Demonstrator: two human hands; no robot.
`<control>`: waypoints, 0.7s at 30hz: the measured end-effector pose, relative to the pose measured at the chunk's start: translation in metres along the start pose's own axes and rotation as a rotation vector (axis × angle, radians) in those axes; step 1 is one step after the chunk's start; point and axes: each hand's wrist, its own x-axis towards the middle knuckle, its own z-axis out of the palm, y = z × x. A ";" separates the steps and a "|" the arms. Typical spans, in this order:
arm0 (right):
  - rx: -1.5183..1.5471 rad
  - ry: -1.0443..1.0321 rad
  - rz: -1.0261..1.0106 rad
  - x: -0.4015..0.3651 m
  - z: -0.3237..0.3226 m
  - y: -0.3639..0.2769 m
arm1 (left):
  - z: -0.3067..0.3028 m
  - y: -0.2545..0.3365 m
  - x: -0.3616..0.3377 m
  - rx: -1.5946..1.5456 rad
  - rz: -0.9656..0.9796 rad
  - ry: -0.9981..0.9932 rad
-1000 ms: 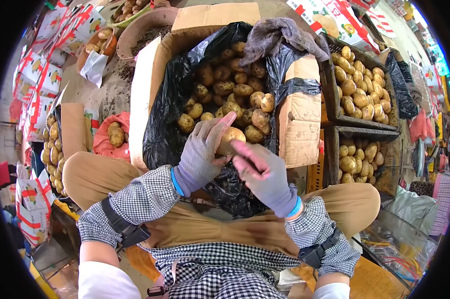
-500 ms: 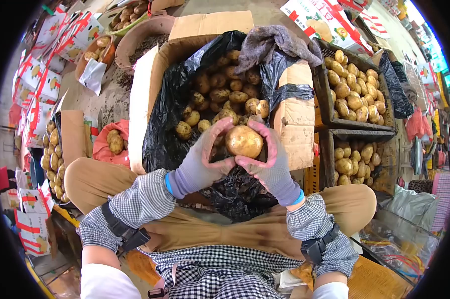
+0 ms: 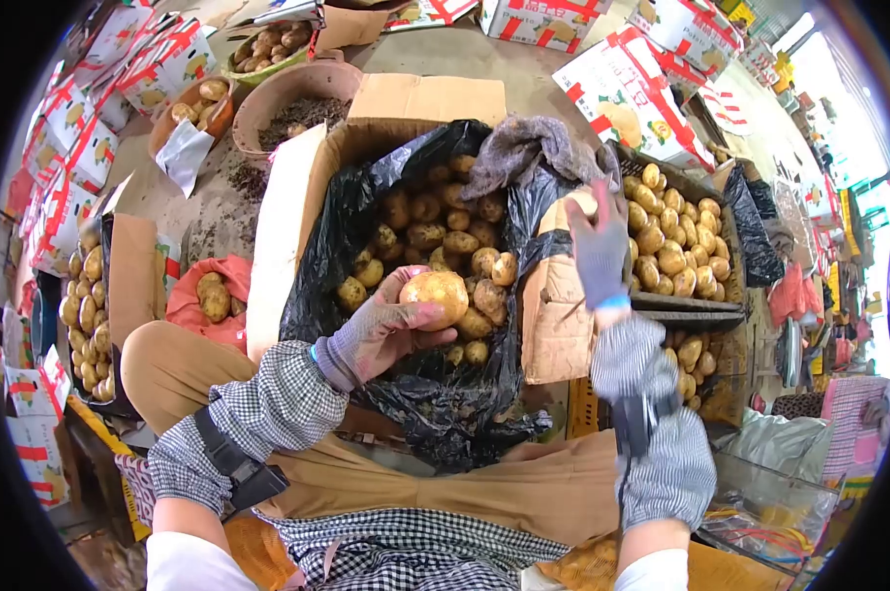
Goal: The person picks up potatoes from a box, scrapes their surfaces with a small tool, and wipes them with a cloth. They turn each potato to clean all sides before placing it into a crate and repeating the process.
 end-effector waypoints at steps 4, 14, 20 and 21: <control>-0.589 -0.138 0.066 0.073 0.046 0.046 | 0.000 0.011 0.007 -0.404 -0.107 -0.023; 0.002 -0.110 -0.524 -0.087 -0.047 -0.088 | -0.014 -0.016 0.022 -0.440 -0.055 -0.001; 0.447 -0.240 -0.120 -0.158 -0.012 -0.093 | 0.010 -0.048 -0.005 0.080 -0.157 0.079; 0.647 -0.295 0.030 -0.157 -0.008 -0.089 | 0.010 -0.051 -0.007 0.099 -0.171 0.082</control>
